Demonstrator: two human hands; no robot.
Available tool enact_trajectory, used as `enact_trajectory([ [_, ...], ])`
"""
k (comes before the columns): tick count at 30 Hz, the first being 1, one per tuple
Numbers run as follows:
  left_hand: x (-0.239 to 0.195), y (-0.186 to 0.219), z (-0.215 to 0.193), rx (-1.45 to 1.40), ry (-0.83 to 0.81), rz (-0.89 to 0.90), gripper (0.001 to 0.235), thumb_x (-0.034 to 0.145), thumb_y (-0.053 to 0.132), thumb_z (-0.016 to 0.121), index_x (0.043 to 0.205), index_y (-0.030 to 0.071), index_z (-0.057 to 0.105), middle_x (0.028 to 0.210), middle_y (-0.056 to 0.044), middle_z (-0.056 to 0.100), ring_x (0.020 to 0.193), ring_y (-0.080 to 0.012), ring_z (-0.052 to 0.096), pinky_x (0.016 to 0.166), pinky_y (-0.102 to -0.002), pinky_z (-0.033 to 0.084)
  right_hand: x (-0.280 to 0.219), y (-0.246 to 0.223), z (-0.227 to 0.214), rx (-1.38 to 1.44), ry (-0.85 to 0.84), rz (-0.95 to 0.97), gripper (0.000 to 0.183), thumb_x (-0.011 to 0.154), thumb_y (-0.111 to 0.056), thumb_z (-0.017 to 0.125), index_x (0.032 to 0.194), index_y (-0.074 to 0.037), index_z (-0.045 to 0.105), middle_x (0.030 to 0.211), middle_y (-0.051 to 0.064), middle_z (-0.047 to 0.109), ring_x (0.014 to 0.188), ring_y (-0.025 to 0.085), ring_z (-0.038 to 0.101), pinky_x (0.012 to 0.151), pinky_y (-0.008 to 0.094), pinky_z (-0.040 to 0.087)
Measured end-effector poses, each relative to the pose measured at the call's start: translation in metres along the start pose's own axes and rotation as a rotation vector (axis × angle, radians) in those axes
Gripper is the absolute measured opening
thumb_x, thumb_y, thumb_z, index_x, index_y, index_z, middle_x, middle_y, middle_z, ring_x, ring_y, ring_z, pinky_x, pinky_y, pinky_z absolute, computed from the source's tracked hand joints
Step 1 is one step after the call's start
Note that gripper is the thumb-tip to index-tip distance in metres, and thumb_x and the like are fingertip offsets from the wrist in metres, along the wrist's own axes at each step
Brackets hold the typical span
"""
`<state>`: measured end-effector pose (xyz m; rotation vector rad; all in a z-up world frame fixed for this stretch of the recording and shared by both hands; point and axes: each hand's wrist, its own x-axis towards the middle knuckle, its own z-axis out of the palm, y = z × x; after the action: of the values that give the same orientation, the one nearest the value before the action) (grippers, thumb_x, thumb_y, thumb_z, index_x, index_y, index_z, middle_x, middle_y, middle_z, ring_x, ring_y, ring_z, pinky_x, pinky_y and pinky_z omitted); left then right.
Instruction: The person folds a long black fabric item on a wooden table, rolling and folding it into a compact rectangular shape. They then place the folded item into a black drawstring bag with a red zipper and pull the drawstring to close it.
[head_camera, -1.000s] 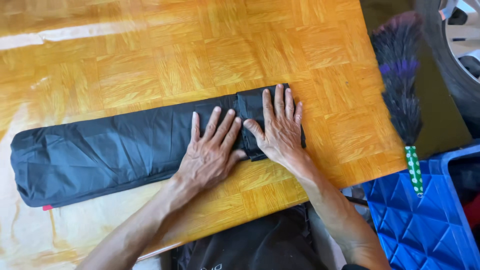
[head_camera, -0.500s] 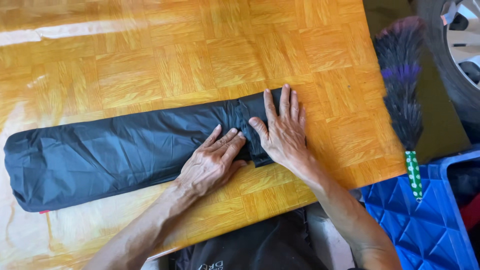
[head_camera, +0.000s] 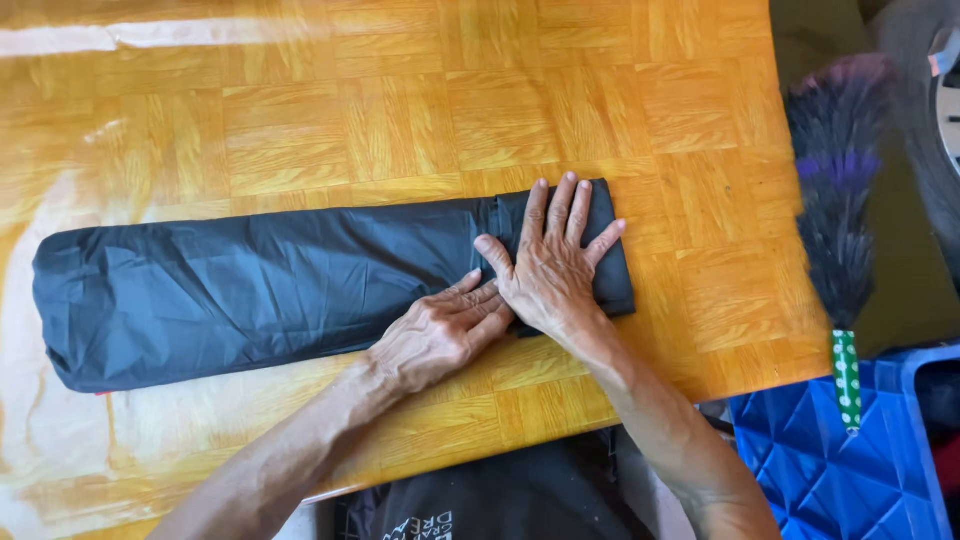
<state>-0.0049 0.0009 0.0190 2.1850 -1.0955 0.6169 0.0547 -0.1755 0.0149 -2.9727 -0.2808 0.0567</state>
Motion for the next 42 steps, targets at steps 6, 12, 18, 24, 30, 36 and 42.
enact_trajectory([
  [6,0.011,0.000,-0.026,0.054,0.149,-0.234,0.038,0.100,0.028,0.067,0.134,0.011,0.065,0.100,-0.005,0.074,0.087,-0.0242,0.076,0.080,-0.040,0.064,-0.003,-0.006,-0.013,0.039,-0.036,0.011,0.100,0.099,-0.069,0.042,0.165,-0.001,0.008,0.168,0.033,-0.007,0.155,0.049,-0.011,0.102,0.090,-0.006],
  [12,-0.011,-0.002,-0.047,0.323,-0.360,-0.531,0.082,0.093,0.076,0.043,0.158,0.025,0.043,0.166,-0.018,0.034,0.152,-0.0506,0.022,0.111,-0.082,0.010,-0.005,-0.004,-0.003,0.005,0.073,-0.021,0.096,0.102,-0.069,0.037,0.165,0.000,0.014,0.168,0.034,-0.002,0.154,0.051,-0.008,0.100,0.090,-0.003],
  [18,-0.019,0.002,-0.048,0.310,-0.436,-0.477,0.079,0.094,0.073,0.043,0.160,0.029,0.037,0.167,-0.013,0.031,0.153,-0.0482,0.020,0.108,-0.085,0.009,-0.006,-0.009,-0.015,0.036,0.065,-0.016,0.103,0.098,-0.075,0.041,0.166,-0.004,0.013,0.168,0.034,0.000,0.154,0.053,-0.003,0.100,0.090,0.000],
  [24,-0.015,-0.025,-0.040,0.300,-0.538,-0.480,0.076,0.093,0.076,0.039,0.161,0.045,0.026,0.170,-0.011,0.021,0.155,-0.0484,0.009,0.106,-0.089,0.005,0.011,-0.001,-0.013,0.041,0.013,-0.020,0.100,0.098,-0.076,0.036,0.167,-0.008,0.013,0.169,0.030,-0.005,0.155,0.052,-0.007,0.095,0.093,0.000],
  [30,-0.016,-0.025,-0.038,0.263,-0.470,-0.311,0.057,0.103,0.059,0.038,0.157,0.041,0.037,0.167,-0.003,0.031,0.155,-0.0429,0.017,0.107,-0.088,0.006,0.015,-0.002,-0.023,0.071,-0.014,0.018,0.099,0.098,-0.075,0.041,0.168,-0.011,0.010,0.170,0.028,-0.004,0.155,0.051,-0.004,0.098,0.093,0.002],
  [36,-0.020,-0.027,-0.035,0.279,-0.418,-0.275,0.057,0.103,0.057,0.042,0.157,0.038,0.040,0.165,-0.005,0.037,0.154,-0.0438,0.021,0.109,-0.087,0.006,0.026,0.010,-0.018,0.151,-0.018,0.064,0.102,0.085,-0.043,0.067,0.167,-0.012,0.016,0.168,0.031,0.004,0.155,0.051,0.001,0.092,0.097,0.001],
  [42,-0.030,-0.030,-0.015,0.282,-0.339,-0.187,0.057,0.103,0.046,0.048,0.157,0.027,0.042,0.163,-0.004,0.040,0.153,-0.0370,0.028,0.113,-0.083,0.009,0.025,0.007,0.005,0.097,0.096,-0.013,0.088,0.087,-0.031,0.063,0.165,-0.011,0.028,0.169,0.030,0.013,0.156,0.048,0.007,0.093,0.095,-0.004],
])
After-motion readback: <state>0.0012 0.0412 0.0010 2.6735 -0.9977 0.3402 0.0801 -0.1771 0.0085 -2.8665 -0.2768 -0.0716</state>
